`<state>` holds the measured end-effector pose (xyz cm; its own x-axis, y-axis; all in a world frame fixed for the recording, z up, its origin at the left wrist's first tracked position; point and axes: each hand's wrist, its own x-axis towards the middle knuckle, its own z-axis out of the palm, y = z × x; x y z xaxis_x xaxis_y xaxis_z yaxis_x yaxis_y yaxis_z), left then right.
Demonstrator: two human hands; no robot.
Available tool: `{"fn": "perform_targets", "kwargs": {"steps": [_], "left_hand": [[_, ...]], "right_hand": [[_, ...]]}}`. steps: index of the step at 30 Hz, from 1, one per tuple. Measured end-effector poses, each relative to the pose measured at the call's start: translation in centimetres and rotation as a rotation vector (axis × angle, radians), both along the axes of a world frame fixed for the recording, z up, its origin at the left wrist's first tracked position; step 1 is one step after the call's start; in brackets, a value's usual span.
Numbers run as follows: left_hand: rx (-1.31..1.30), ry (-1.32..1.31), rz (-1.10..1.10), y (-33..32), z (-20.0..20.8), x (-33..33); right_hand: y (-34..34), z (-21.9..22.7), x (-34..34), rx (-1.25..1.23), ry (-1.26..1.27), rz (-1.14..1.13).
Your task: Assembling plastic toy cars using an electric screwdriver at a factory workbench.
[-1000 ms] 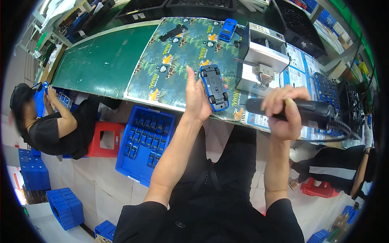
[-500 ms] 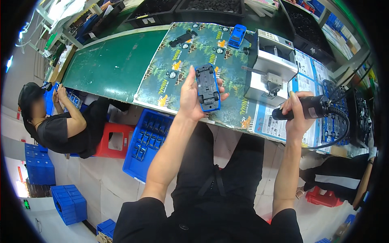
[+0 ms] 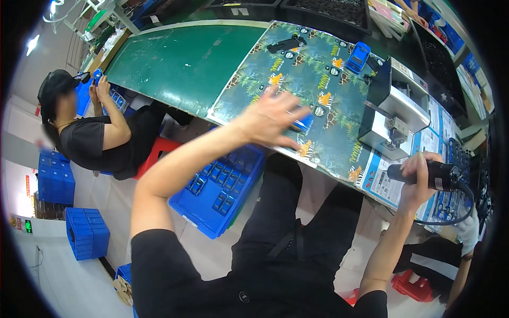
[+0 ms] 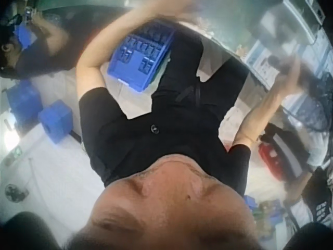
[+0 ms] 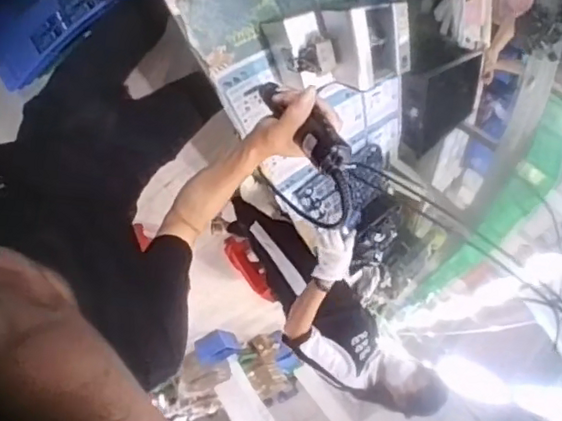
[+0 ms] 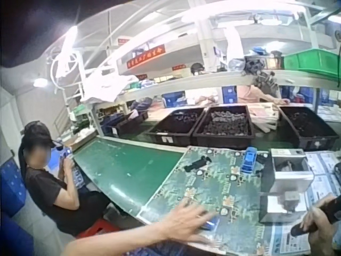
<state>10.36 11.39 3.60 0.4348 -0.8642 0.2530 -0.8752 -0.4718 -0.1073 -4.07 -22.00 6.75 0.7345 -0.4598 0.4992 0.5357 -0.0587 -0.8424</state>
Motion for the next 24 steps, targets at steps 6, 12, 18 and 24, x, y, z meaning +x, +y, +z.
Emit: {"fn": "perform_targets", "kwargs": {"steps": [6, 12, 18, 24], "left_hand": [[0.060, -0.166, 0.482, 13.0, 1.7, 1.0], [-0.326, -0.048, -0.036, -0.9, 0.7, -3.7], [-0.853, 0.618, -0.216, -19.6, -0.3, -9.4], [-0.925, 0.730, -0.199, -38.9, -1.4, -8.5]], "right_hand": [[-0.2, -0.3, 0.2, -0.029, -0.050, 0.059], [-1.8, -2.0, -1.2, 0.127, 0.056, -0.059], [-1.9, 2.3, -6.2, -0.054, 0.137, 0.231], [-3.8, 3.2, -12.0, 0.038, 0.184, 0.284]]}}
